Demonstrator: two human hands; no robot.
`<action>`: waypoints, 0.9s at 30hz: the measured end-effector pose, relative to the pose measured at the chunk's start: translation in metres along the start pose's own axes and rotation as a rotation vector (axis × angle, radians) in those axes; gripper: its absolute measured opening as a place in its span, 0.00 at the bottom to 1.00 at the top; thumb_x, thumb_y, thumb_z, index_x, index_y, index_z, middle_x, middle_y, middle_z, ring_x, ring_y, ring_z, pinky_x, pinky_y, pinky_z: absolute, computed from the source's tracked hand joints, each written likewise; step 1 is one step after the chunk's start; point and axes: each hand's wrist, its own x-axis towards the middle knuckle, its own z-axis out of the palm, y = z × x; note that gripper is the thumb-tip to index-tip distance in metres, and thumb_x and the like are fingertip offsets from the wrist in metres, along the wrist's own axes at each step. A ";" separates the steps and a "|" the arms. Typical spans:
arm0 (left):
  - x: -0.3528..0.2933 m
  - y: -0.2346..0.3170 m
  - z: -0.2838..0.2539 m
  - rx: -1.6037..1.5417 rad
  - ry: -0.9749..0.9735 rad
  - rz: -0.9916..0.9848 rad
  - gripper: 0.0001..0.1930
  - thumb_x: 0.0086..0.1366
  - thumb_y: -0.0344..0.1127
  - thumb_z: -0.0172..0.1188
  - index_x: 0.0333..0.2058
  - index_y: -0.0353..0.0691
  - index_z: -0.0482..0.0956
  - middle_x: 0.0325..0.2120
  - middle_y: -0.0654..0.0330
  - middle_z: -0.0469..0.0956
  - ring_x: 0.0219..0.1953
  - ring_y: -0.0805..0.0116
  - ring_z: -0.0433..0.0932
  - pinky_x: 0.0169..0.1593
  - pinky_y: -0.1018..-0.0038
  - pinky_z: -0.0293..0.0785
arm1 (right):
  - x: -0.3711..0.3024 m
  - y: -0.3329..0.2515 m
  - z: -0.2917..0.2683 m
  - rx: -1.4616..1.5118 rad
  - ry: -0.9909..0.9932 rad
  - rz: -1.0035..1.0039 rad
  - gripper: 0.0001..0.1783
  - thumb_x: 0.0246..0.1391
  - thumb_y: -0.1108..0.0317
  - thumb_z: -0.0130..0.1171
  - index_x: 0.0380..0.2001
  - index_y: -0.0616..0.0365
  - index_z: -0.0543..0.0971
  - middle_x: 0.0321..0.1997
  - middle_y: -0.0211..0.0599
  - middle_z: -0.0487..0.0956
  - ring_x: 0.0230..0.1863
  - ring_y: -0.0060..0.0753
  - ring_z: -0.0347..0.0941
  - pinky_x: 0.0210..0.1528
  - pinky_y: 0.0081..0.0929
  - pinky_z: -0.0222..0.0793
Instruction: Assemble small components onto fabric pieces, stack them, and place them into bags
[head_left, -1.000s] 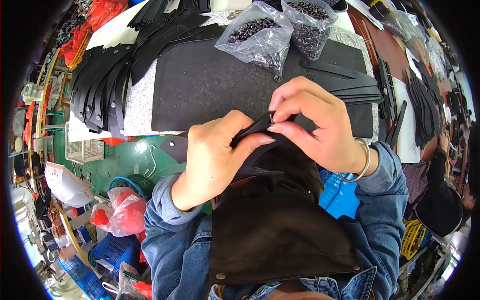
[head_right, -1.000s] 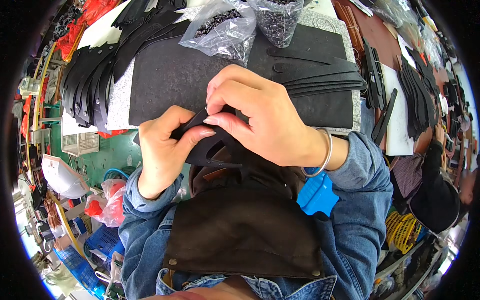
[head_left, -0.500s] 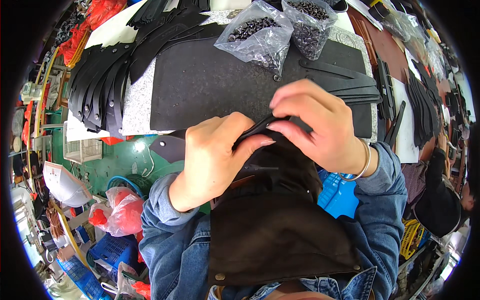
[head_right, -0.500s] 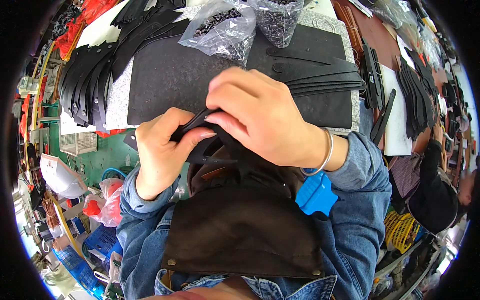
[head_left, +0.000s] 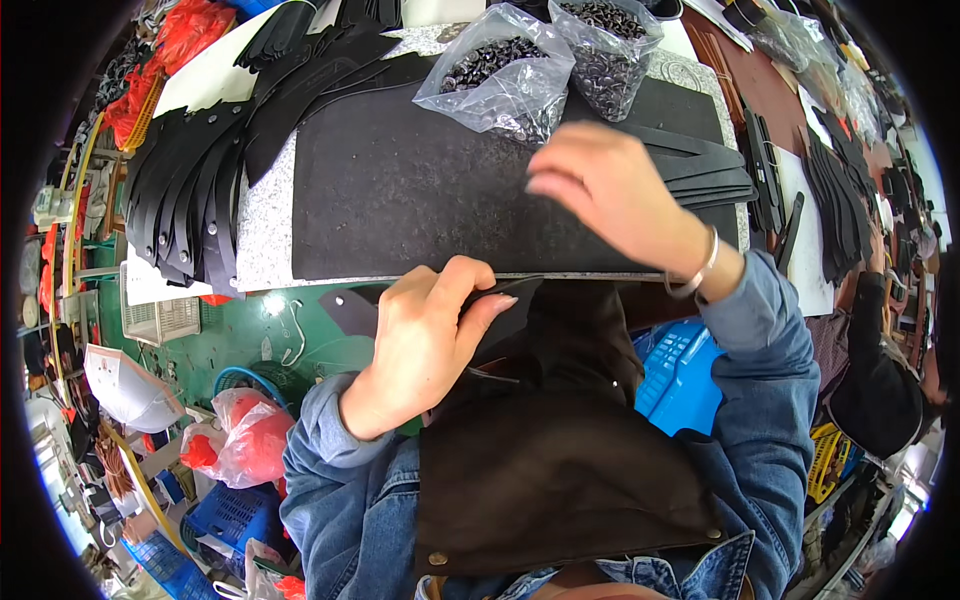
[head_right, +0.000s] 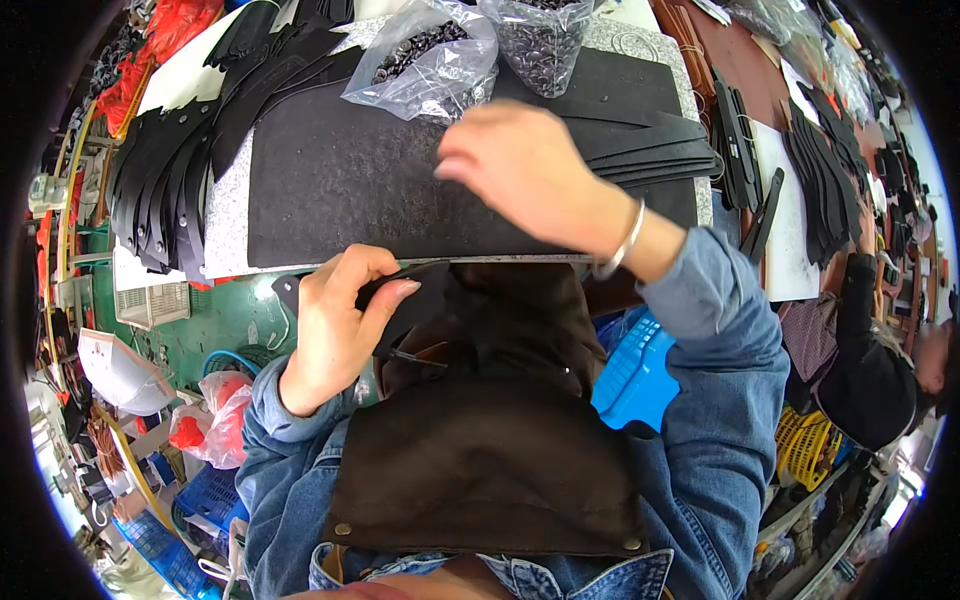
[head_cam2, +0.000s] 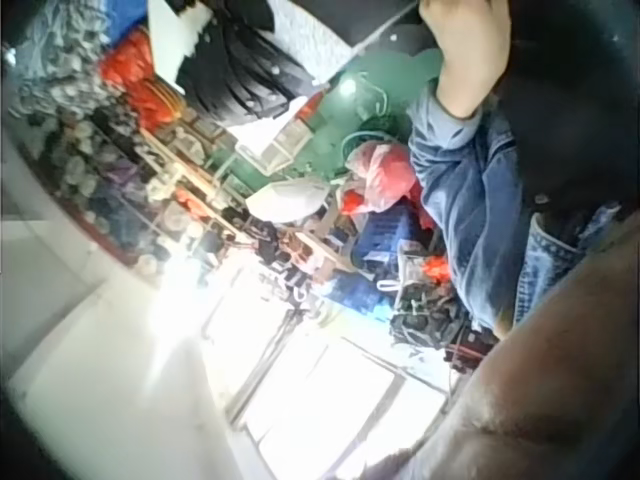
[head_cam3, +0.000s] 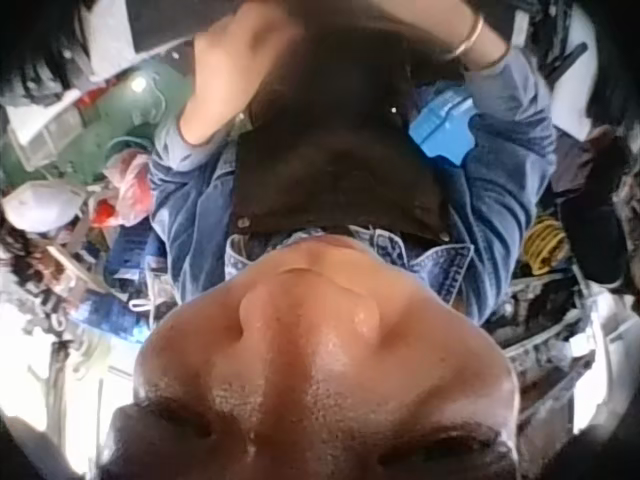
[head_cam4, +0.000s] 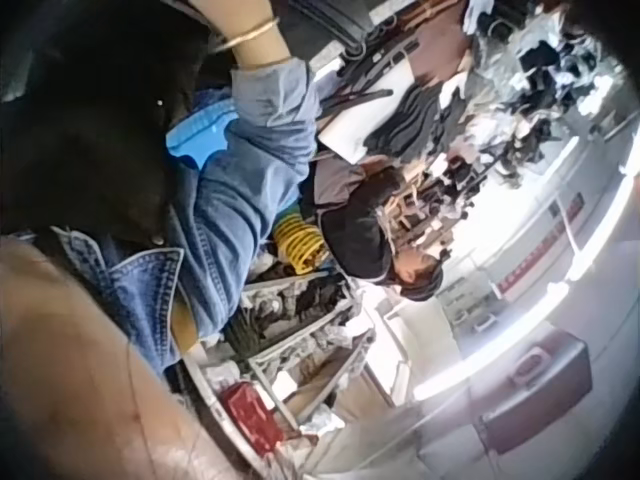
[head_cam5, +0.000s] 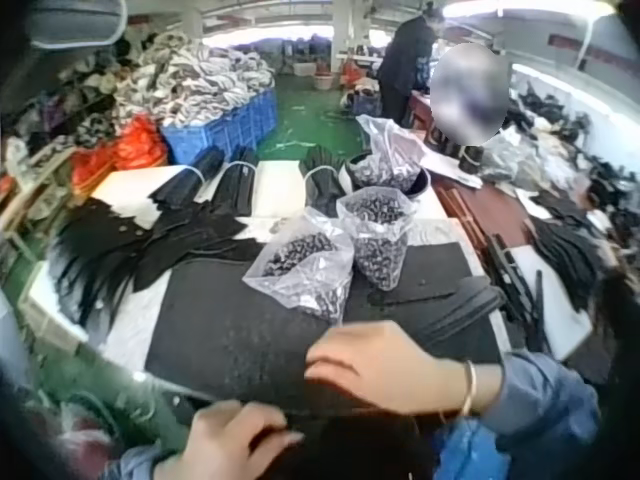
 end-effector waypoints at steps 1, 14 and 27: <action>-0.002 -0.002 -0.001 0.006 -0.021 -0.024 0.11 0.47 0.31 0.66 0.28 0.40 0.72 0.16 0.61 0.72 0.18 0.63 0.70 0.25 0.68 0.67 | 0.001 0.012 0.002 -0.203 0.048 -0.004 0.04 0.45 0.68 0.57 0.24 0.56 0.74 0.24 0.35 0.70 0.32 0.40 0.69 0.33 0.33 0.68; -0.002 -0.006 -0.007 -0.087 -0.136 -0.108 0.12 0.48 0.22 0.64 0.30 0.35 0.69 0.24 0.56 0.72 0.23 0.65 0.72 0.29 0.76 0.68 | 0.013 0.021 0.011 -0.600 -0.192 -0.224 0.05 0.41 0.70 0.54 0.20 0.60 0.74 0.28 0.33 0.71 0.34 0.34 0.69 0.33 0.29 0.69; 0.003 0.000 0.001 -0.067 0.133 0.185 0.15 0.42 0.26 0.68 0.29 0.37 0.72 0.25 0.58 0.73 0.23 0.62 0.72 0.26 0.71 0.68 | 0.008 -0.030 -0.008 0.446 -0.174 0.074 0.06 0.47 0.70 0.56 0.24 0.63 0.75 0.24 0.42 0.73 0.28 0.45 0.72 0.30 0.34 0.67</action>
